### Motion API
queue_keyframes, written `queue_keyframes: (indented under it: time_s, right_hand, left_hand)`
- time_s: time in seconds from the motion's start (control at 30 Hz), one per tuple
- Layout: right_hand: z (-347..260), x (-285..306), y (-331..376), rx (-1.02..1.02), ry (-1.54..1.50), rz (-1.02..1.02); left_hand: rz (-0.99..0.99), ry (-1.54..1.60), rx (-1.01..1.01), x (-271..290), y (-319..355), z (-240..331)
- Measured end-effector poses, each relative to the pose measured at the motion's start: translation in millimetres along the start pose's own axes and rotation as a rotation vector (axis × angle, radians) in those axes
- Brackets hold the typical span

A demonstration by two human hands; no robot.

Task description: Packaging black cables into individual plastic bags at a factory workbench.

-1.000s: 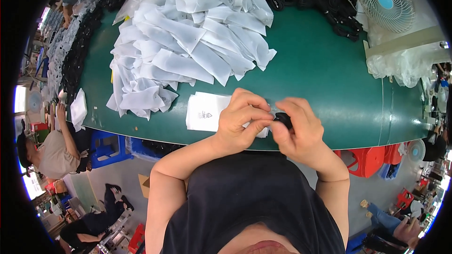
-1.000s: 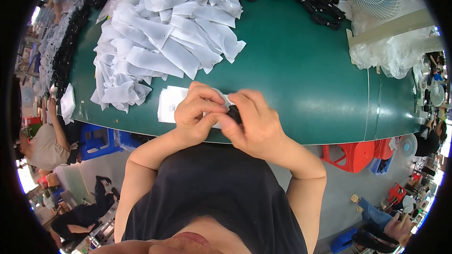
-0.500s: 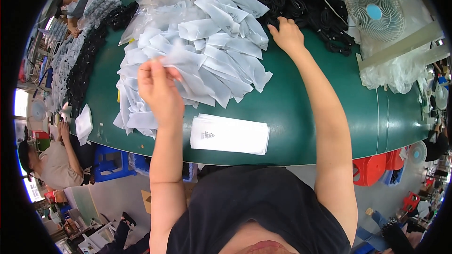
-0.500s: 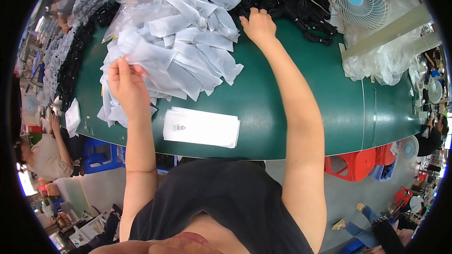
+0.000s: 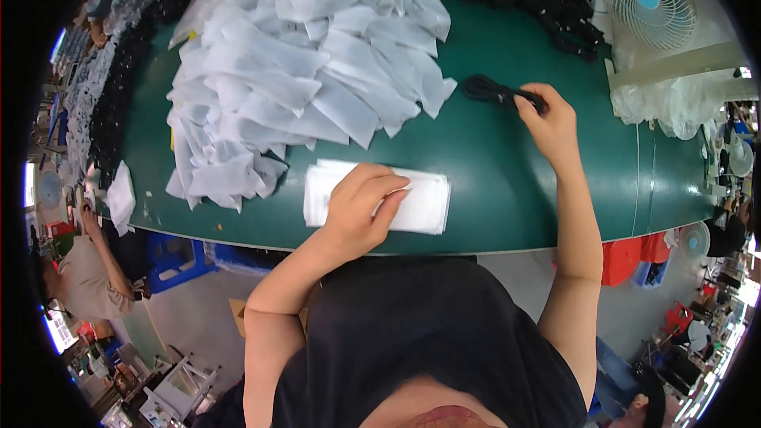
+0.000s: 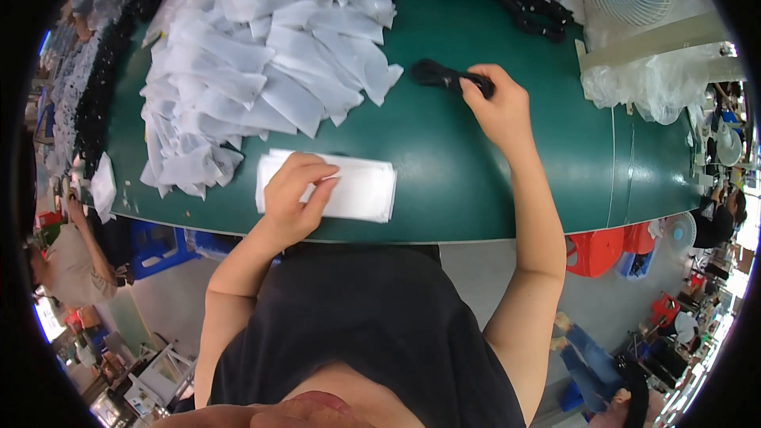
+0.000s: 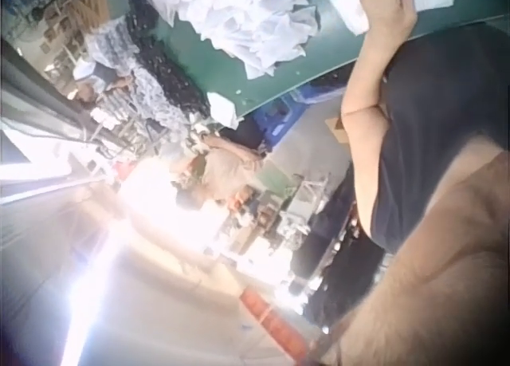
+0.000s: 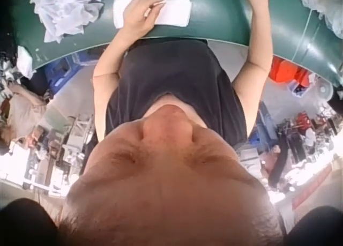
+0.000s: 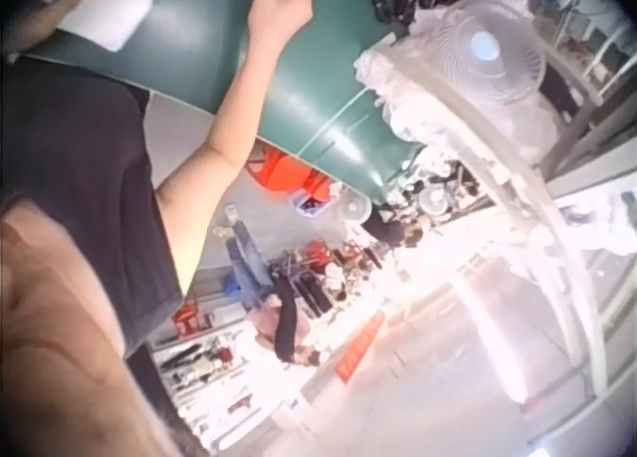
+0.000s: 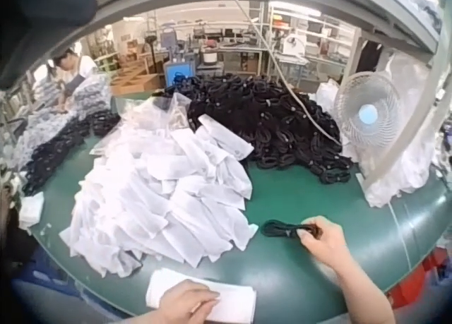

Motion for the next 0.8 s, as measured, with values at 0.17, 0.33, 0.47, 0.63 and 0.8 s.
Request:
queue_keyframes:
  time_s: [0.17,0.33,0.47,0.63,0.8]
  right_hand:
    - [-3,15,81,-0.254,-0.325,0.003]
    - [-4,8,125,-0.245,-0.541,-0.025]
    - [-18,-3,136,0.03,-0.642,-0.088]
    - [-40,-11,146,0.275,-0.562,-0.121]
    - [-48,-22,144,0.442,-0.326,-0.132]
  left_hand:
    - [-0.175,-0.128,-0.037,-37,10,3]
    - [-0.26,-0.312,-0.128,-57,26,-1]
    - [-0.125,-0.127,0.011,-45,28,-10]
    - [-0.073,0.025,0.164,-31,28,-18]
    - [-0.114,-0.393,-0.125,-29,26,-3]
Point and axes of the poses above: each hand's wrist, its own y-axis away from the middle knuckle, its own x-axis out of the back of the hand, z = x × y, the point moved 7 cm from there along -y, towards the middle knuckle, and after that the axes turned 15 degrees about -y, right-handed, at the moved point
